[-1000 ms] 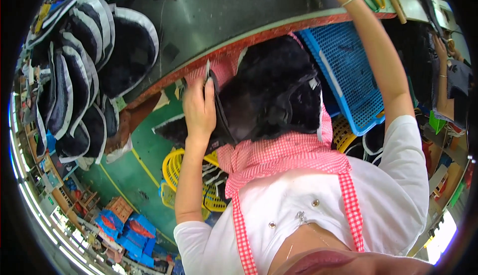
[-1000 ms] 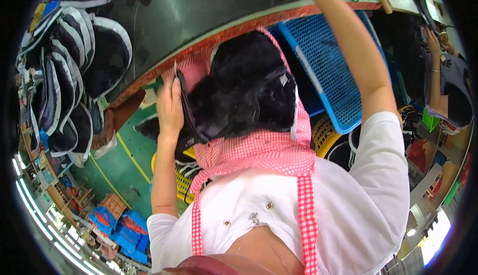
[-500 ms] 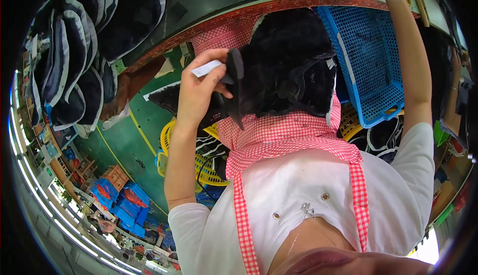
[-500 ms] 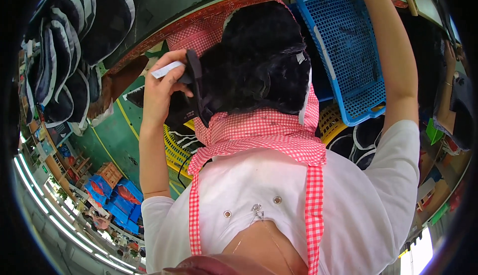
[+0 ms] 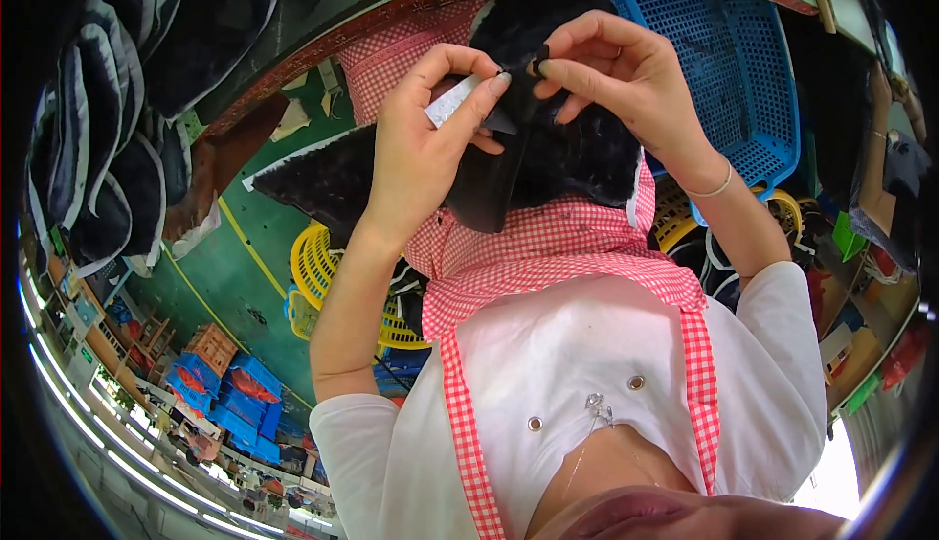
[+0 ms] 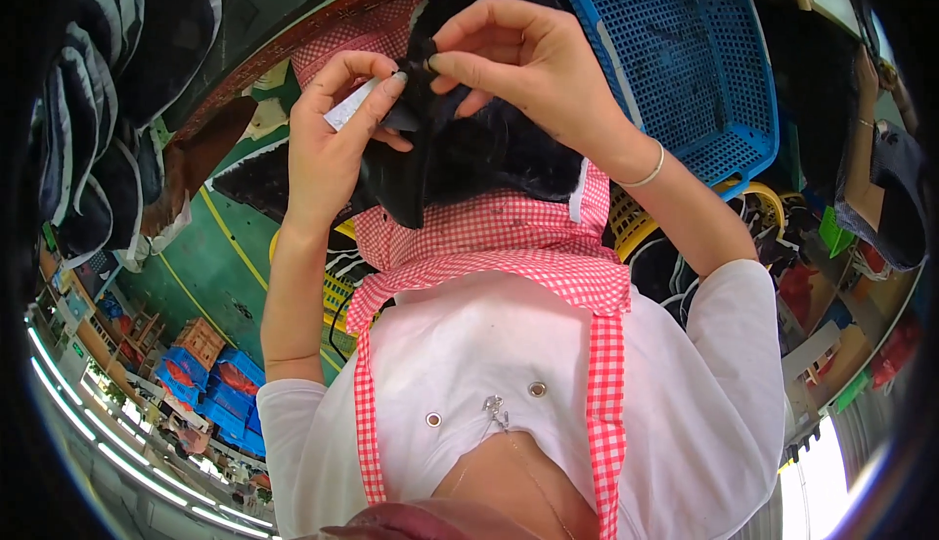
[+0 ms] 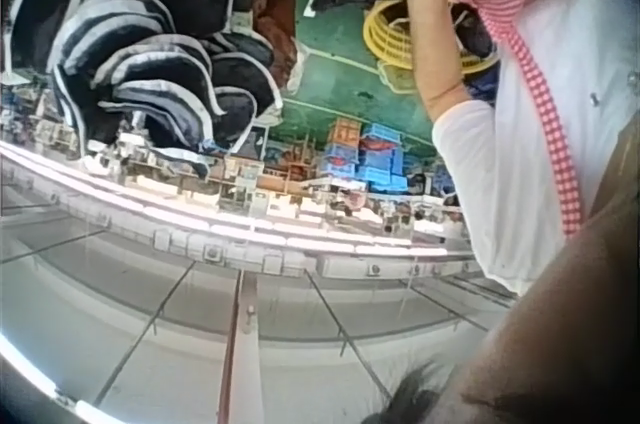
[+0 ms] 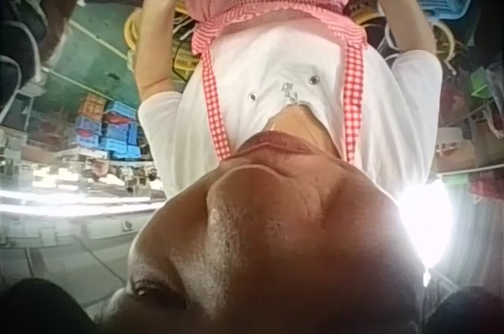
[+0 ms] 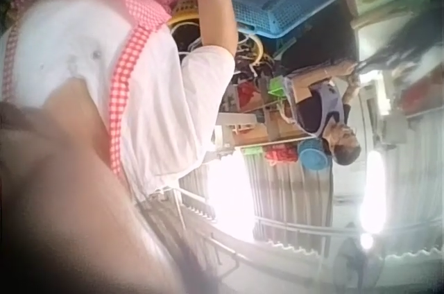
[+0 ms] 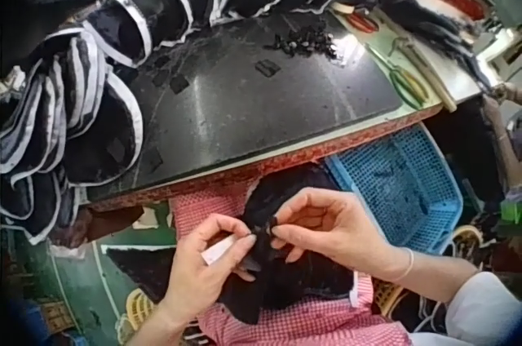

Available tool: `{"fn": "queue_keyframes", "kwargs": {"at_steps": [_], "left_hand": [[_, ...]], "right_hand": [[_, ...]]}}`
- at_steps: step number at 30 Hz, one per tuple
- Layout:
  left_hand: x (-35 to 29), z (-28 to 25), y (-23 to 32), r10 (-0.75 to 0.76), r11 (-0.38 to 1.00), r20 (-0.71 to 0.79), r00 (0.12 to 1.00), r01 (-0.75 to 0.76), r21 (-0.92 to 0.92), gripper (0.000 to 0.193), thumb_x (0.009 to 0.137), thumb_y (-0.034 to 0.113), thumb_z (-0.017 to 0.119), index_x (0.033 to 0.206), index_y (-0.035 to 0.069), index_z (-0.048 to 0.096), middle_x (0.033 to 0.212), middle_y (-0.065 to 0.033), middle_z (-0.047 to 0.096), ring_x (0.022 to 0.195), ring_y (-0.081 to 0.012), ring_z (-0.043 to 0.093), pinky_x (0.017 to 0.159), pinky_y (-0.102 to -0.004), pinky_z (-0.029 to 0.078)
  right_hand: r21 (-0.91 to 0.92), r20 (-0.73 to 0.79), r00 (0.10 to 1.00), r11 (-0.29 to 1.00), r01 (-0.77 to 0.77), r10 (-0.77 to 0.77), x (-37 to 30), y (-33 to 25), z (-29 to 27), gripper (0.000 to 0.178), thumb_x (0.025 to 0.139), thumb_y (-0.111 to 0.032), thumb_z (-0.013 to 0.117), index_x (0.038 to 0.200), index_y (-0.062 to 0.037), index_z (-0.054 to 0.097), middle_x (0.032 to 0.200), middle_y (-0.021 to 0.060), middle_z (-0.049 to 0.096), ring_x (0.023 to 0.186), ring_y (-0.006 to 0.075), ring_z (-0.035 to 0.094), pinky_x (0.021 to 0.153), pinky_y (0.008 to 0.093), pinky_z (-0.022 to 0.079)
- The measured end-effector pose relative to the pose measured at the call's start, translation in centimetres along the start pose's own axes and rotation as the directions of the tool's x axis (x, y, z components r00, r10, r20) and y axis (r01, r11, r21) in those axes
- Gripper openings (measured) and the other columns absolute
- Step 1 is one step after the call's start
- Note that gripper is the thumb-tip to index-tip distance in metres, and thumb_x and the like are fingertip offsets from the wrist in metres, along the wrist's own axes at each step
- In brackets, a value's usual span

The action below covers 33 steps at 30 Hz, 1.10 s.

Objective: Trimming and preparing shoe upper components using scissors and assembling small parts.

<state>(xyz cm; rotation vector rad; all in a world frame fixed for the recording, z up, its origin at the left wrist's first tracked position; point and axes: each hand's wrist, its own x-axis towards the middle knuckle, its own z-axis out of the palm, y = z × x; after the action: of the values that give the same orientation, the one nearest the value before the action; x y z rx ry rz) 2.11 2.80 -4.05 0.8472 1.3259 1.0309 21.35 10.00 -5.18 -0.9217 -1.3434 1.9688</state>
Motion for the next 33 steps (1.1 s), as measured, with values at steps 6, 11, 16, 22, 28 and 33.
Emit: {"fn": "queue_keyframes", "kwargs": {"at_steps": [6,11,16,22,28,33], "left_hand": [[-0.1,0.5,-0.2,0.032,0.999,0.028,0.999,-0.032,0.004,0.014,0.092,0.013,0.063,0.101,0.003,0.059,0.09,0.0004,0.059,0.077,-0.0046,0.058,0.057,-0.0214,0.055],[-0.1,0.7,-0.1,0.044,0.999,0.009,0.999,-0.044,0.001,0.012,0.092,0.012,0.062,0.1,0.003,0.059,0.089,-0.0001,0.06,0.077,-0.005,0.058,0.057,-0.0224,0.055],[-0.1,0.5,-0.2,0.029,1.0,0.024,0.999,-0.029,0.003,0.011,0.094,0.013,0.06,0.1,0.004,0.056,0.084,0.0022,0.057,0.063,-0.002,0.052,0.048,-0.0183,0.045],[0.5,0.2,-0.4,-0.008,0.989,0.022,1.0,0.005,0.148,0.011,0.095,0.012,0.057,0.1,0.004,0.051,0.082,0.0017,0.054,0.059,-0.0044,0.045,0.051,-0.02,0.036],[1.1,0.6,-0.5,0.136,0.925,0.054,0.989,-0.146,0.351,0.011,0.096,0.011,0.054,0.1,0.001,0.05,0.085,-0.007,0.056,0.078,-0.0147,0.054,0.07,-0.0274,0.044],[1.5,0.8,-0.7,0.098,0.909,0.058,0.994,-0.113,0.402,0.011,0.096,0.012,0.053,0.1,0.002,0.05,0.081,-0.0064,0.056,0.072,-0.0153,0.055,0.065,-0.0287,0.045]], "right_hand": [[-0.141,-0.023,0.998,0.988,0.057,-0.061,0.1,-0.8,0.7,0.014,0.087,-0.007,0.068,0.099,-0.0014,0.064,0.09,0.0046,0.068,0.08,0.0121,0.068,0.064,0.0219,0.057],[-0.256,-0.026,0.999,0.966,0.021,-0.029,-0.5,-1.2,1.2,0.014,0.085,-0.007,0.07,0.097,-0.0024,0.062,0.086,0.0018,0.067,0.074,0.0073,0.065,0.059,0.0195,0.054],[-0.319,-0.016,0.998,0.946,0.05,-0.058,-1.0,-1.5,-0.3,0.014,0.087,-0.009,0.069,0.097,-0.0029,0.062,0.084,0.001,0.066,0.072,0.0054,0.063,0.059,0.0174,0.051],[-0.679,0.178,0.982,0.715,0.169,-0.062,-2.7,-1.4,-9.9,0.016,0.09,-0.016,0.063,0.092,-0.0025,0.071,0.088,0.0072,0.069,0.076,0.0138,0.064,0.071,0.025,0.052],[-0.866,0.276,0.94,0.372,0.334,-0.203,-3.7,1.6,-11.2,0.016,0.083,-0.003,0.067,0.098,-0.0072,0.072,0.103,0.007,0.069,0.1,0.0238,0.065,0.086,0.034,0.053],[-0.862,0.196,0.949,0.419,0.286,-0.245,-3.5,3.6,-11.1,0.015,0.086,-0.008,0.067,0.1,-0.0082,0.072,0.102,0.0068,0.07,0.097,0.0222,0.066,0.084,0.0317,0.055]]}}
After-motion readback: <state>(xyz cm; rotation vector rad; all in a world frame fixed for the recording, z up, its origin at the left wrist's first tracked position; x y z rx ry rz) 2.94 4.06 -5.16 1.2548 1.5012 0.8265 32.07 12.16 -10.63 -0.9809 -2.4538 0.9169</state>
